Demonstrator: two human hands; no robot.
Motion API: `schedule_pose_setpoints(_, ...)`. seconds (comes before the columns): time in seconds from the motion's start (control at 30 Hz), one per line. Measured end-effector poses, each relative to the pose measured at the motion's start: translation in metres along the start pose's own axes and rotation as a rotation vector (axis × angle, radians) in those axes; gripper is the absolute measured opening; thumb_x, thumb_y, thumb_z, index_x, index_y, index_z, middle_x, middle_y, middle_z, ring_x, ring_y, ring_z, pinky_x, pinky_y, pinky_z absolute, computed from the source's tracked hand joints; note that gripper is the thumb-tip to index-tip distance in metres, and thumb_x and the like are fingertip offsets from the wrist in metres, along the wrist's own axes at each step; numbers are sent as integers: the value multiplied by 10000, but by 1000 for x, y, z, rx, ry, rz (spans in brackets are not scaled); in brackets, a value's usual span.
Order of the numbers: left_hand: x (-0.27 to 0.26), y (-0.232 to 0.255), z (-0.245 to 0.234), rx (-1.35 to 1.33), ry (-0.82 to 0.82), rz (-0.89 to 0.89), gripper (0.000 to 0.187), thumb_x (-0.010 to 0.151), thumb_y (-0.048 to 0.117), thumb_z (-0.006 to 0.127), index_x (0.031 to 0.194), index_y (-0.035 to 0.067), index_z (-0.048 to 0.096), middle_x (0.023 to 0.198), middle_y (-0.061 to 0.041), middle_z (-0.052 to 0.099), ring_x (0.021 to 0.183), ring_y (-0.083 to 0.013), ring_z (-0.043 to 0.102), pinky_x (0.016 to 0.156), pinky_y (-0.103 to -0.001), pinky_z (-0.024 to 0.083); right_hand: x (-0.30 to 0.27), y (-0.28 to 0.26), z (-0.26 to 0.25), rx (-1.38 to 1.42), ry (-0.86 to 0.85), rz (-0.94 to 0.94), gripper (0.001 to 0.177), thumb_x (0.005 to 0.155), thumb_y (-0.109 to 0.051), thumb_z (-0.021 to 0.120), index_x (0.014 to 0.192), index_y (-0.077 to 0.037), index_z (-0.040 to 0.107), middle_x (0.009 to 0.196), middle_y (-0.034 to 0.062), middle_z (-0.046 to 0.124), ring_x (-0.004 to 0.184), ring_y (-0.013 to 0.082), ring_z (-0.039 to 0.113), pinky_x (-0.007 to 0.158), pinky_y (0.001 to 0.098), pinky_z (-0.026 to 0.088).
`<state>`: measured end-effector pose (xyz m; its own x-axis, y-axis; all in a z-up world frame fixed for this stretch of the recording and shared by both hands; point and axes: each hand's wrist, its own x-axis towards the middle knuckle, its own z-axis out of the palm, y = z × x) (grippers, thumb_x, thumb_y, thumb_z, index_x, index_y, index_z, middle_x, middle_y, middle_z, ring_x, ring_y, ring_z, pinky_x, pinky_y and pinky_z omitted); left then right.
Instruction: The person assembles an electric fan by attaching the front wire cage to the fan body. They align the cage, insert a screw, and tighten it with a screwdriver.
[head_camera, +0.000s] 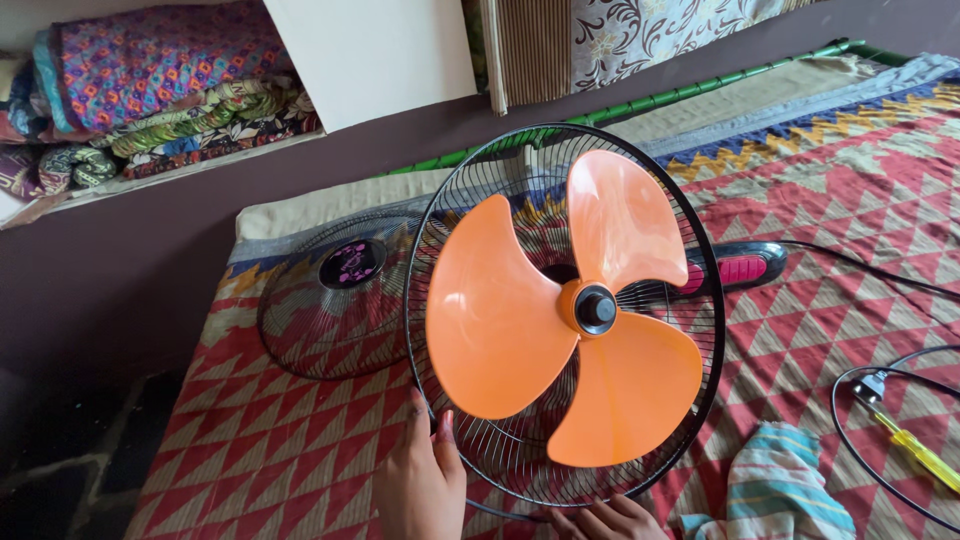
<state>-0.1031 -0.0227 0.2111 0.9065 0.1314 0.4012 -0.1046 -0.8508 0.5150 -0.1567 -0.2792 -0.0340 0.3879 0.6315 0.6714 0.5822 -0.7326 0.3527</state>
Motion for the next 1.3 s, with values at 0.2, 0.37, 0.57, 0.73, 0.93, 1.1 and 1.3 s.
schedule_pose_setpoints(0.2,1,3,-3,36,-17,-15,566,942,344,599,1451,103,542,873,-166,774,758,-307,781,603,-460,602,18,-18,6,60,67,215,168,845,-171,802,799,-183,640,645,-65,580,585,65,649,446,250,485)
schedule_pose_setpoints(0.37,1,1,-2,144,-69,-24,570,958,363,591,1467,114,528,831,-186,750,755,-352,735,762,-478,580,12,-13,13,99,180,161,95,801,-178,793,875,-159,737,786,-13,661,658,109,706,592,258,620)
schedule_pose_setpoints(0.57,0,-5,4,112,201,219,510,896,292,624,1307,-9,597,924,-183,771,873,-361,699,855,-563,472,19,0,-4,169,118,77,200,785,-193,793,955,-117,720,969,68,694,769,163,744,663,283,643)
schedule_pose_setpoints(0.73,1,-8,4,-4,31,54,536,926,311,634,1359,1,580,915,-202,742,884,-358,696,720,-474,561,40,6,-20,196,176,102,250,748,-163,799,975,-95,722,967,63,698,756,163,713,626,282,619)
schedule_pose_setpoints(0.93,2,-5,1,15,0,27,538,927,318,626,1376,25,575,885,-194,749,833,-355,719,685,-477,571,54,14,-29,270,174,60,261,774,-120,806,1008,-73,698,952,77,674,788,180,707,650,275,614)
schedule_pose_setpoints(1.1,1,0,-4,15,-23,-17,574,927,329,604,1445,87,552,923,-184,773,781,-351,761,625,-491,590,57,13,-28,254,148,100,277,790,-116,812,1033,-52,695,950,80,662,763,175,689,630,274,605)
schedule_pose_setpoints(1.3,0,1,-2,60,-21,-51,595,931,373,593,1475,135,551,898,-193,768,774,-352,772,594,-483,616,55,9,-31,306,50,153,409,803,-107,753,1198,-19,696,1001,81,649,838,187,688,648,288,603)
